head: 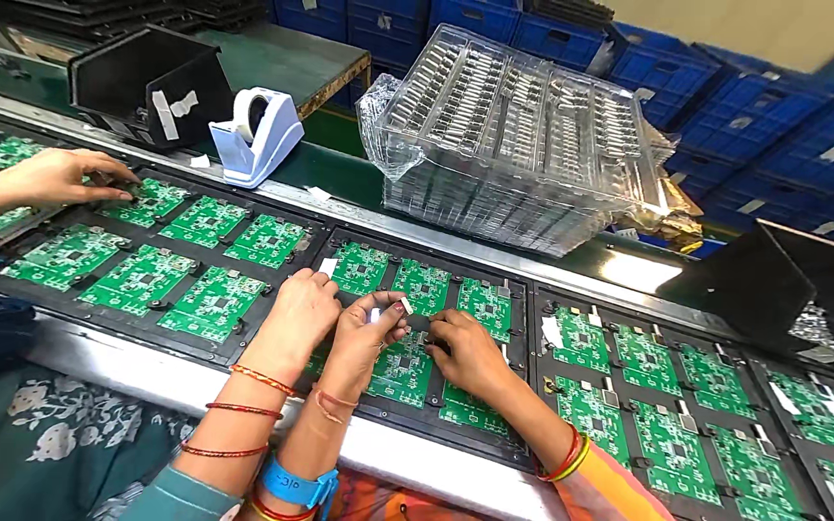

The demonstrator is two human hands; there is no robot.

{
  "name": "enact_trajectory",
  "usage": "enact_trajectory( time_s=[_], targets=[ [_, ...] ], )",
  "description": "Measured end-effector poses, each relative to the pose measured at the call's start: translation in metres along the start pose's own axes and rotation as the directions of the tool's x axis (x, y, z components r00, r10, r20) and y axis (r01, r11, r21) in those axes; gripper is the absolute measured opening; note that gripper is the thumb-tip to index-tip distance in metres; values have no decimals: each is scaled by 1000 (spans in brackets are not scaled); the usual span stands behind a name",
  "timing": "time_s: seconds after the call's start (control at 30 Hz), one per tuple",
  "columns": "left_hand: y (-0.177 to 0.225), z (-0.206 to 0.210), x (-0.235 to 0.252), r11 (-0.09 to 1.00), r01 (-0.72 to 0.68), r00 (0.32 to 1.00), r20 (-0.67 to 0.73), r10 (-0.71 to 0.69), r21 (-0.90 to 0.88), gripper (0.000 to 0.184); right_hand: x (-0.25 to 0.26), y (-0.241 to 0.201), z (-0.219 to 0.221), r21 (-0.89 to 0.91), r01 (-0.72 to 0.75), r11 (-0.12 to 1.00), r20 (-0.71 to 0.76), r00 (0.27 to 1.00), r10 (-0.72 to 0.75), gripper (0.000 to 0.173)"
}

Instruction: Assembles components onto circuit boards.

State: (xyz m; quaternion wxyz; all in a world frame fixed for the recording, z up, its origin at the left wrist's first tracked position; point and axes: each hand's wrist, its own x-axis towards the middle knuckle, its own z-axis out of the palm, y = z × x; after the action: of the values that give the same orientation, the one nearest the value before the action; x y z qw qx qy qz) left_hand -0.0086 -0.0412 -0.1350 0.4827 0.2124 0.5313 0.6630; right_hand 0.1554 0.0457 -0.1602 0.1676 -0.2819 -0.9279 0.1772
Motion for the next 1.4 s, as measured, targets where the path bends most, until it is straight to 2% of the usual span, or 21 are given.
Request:
enact_trajectory(
  time_s=[0.2,0.43,0.67,0.83,0.9,1.3,1.4],
  targets=[
    [0,-1,0,998,24,1000,10,-25,59,13,-3,3,-3,-6,12,1000,20,1000,-11,7],
    [1,1,-1,994,42,998,30,-46,106,11,-12,8,1,-51,77,996,-60,995,-80,7],
    [1,2,-1,991,44,996,68,-53,127,9,-18,15,-4,-12,42,999,-40,998,-43,4],
    [2,4,-1,986,64,993,89,-78,151,9,-21,16,-3,10,21,1000,-78,997,-20,4],
    [2,3,-2,985,68,992,95,-83,156,10,-22,16,-8,8,25,1000,-40,999,-25,3],
    [0,2,-1,983,57,984,156,-85,176,10,-31,19,-11,-75,-16,997,-50,999,12,3],
    [-3,1,-3,976,3,973,225,-53,216,9,-36,17,-21,-40,-46,998,-31,999,45,11]
  ],
)
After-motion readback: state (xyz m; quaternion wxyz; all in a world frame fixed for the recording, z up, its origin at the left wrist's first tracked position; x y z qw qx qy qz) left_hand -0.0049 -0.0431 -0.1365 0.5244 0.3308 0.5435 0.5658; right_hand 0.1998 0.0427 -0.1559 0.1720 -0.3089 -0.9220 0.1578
